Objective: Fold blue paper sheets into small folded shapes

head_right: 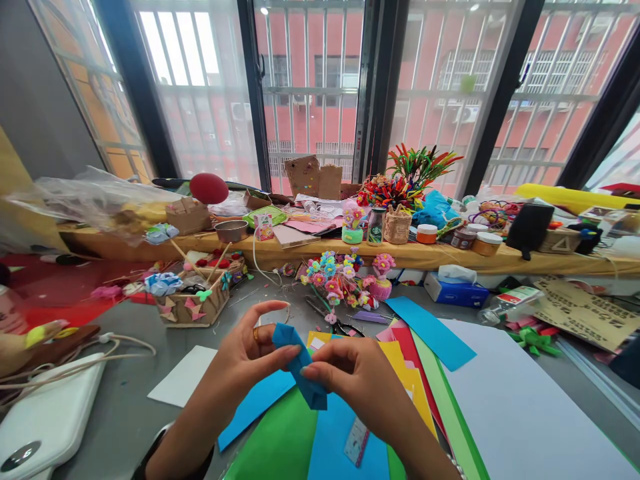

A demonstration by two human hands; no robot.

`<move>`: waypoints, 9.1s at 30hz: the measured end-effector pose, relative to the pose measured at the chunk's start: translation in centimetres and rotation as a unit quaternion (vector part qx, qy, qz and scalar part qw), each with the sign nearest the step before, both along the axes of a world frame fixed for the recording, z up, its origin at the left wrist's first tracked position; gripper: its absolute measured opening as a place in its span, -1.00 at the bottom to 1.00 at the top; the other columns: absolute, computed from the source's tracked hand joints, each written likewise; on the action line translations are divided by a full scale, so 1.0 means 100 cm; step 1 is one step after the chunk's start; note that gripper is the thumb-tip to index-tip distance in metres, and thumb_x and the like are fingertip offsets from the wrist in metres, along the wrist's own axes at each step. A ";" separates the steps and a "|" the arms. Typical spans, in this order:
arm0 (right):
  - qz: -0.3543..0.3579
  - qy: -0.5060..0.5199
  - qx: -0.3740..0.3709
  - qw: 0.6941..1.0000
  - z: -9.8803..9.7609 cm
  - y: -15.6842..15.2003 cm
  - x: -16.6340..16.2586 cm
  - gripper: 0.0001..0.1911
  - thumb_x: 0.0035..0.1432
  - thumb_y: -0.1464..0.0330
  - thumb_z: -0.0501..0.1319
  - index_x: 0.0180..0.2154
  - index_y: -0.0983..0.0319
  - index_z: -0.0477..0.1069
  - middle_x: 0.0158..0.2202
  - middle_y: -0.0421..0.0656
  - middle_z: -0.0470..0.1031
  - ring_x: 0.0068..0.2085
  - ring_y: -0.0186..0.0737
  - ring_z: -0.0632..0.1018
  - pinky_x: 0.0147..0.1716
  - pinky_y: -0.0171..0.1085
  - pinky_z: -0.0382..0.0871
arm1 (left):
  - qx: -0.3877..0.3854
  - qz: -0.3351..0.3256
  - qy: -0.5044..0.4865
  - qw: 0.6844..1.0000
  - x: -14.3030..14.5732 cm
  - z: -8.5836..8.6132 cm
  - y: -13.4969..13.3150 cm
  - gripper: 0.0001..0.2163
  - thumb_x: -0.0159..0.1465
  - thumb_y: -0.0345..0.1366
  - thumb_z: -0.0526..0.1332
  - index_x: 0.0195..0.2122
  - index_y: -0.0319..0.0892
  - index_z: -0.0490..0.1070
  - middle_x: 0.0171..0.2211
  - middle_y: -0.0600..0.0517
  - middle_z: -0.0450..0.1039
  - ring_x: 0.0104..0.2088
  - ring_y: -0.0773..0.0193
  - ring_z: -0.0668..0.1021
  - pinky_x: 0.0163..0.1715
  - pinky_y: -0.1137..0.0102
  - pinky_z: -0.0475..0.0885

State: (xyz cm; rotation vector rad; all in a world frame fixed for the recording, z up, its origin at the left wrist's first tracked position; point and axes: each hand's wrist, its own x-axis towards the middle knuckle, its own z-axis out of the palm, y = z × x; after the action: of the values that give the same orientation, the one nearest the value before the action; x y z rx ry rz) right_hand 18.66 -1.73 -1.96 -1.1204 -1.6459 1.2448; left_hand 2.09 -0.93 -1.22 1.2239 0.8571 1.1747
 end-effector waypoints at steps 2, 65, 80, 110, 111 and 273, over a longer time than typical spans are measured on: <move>0.001 0.004 -0.007 1.000 0.000 0.000 -0.001 -0.81 -0.09 0.28 0.27 -0.54 0.29 0.42 -0.64 -0.31 0.25 -0.59 -0.45 0.26 -0.61 -0.43 0.13 | -0.003 -0.002 0.002 1.000 0.000 0.000 0.001 -0.53 -0.03 -0.45 0.30 -0.13 -0.19 0.11 -0.59 0.19 0.40 -0.57 0.43 0.44 -0.54 0.51 0.34; -0.089 0.053 0.076 0.992 -0.001 -0.002 -0.011 -0.79 -0.03 0.27 0.23 -0.60 0.25 0.38 -0.58 -0.26 0.32 -0.49 -0.35 0.36 -0.52 -0.41 0.24 | 0.011 0.009 0.068 0.998 0.019 0.000 -0.010 -0.23 -0.11 -0.44 0.34 0.11 -0.20 -0.01 -0.75 0.32 0.13 -0.70 0.48 0.17 -0.70 0.59 0.08; -0.141 0.032 0.168 0.975 0.000 -0.006 -0.012 -0.79 0.04 0.29 0.17 -0.57 0.24 0.30 -0.54 -0.24 0.28 -0.46 -0.33 0.36 -0.47 -0.37 0.24 | 0.023 -0.026 0.026 0.999 0.019 -0.014 -0.001 -0.34 -0.04 -0.35 0.33 0.05 -0.16 0.03 -0.62 0.23 0.18 -0.58 0.42 0.27 -0.58 0.53 0.13; -0.089 -0.132 0.186 0.969 -0.002 -0.005 -0.012 -0.74 0.06 0.29 0.15 -0.60 0.26 0.33 -0.60 -0.24 0.32 -0.52 -0.33 0.35 -0.50 -0.36 0.18 | 0.021 0.128 -0.066 0.989 0.015 -0.009 0.003 -0.48 -0.08 -0.40 0.35 -0.08 -0.21 0.20 -0.74 0.28 0.19 -0.69 0.53 0.26 -0.66 0.64 0.17; -0.091 -0.128 0.187 0.970 -0.001 -0.005 -0.012 -0.76 0.06 0.30 0.15 -0.58 0.26 0.35 -0.58 -0.24 0.33 -0.51 -0.33 0.35 -0.50 -0.36 0.18 | 0.020 0.134 -0.070 0.988 0.014 -0.009 0.003 -0.48 -0.08 -0.40 0.35 -0.09 -0.20 0.20 -0.73 0.27 0.21 -0.68 0.51 0.29 -0.65 0.63 0.20; -0.107 -0.033 0.297 0.948 0.005 -0.002 0.012 -0.77 0.04 0.50 0.16 -0.33 0.10 0.51 -0.41 -0.21 0.53 -0.38 -0.30 0.51 -0.42 -0.37 0.38 | -0.024 -0.055 0.016 0.998 -0.006 0.006 -0.001 -0.75 0.03 -0.29 0.28 -0.25 -0.20 0.37 -0.43 0.03 0.49 -0.48 0.24 0.58 -0.50 0.45 0.45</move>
State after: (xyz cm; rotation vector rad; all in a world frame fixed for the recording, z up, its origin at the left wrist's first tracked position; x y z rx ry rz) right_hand 19.90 -1.95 -1.48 -0.9263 -1.7288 0.5155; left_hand 1.51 -1.03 -0.59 1.2373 0.8277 1.0435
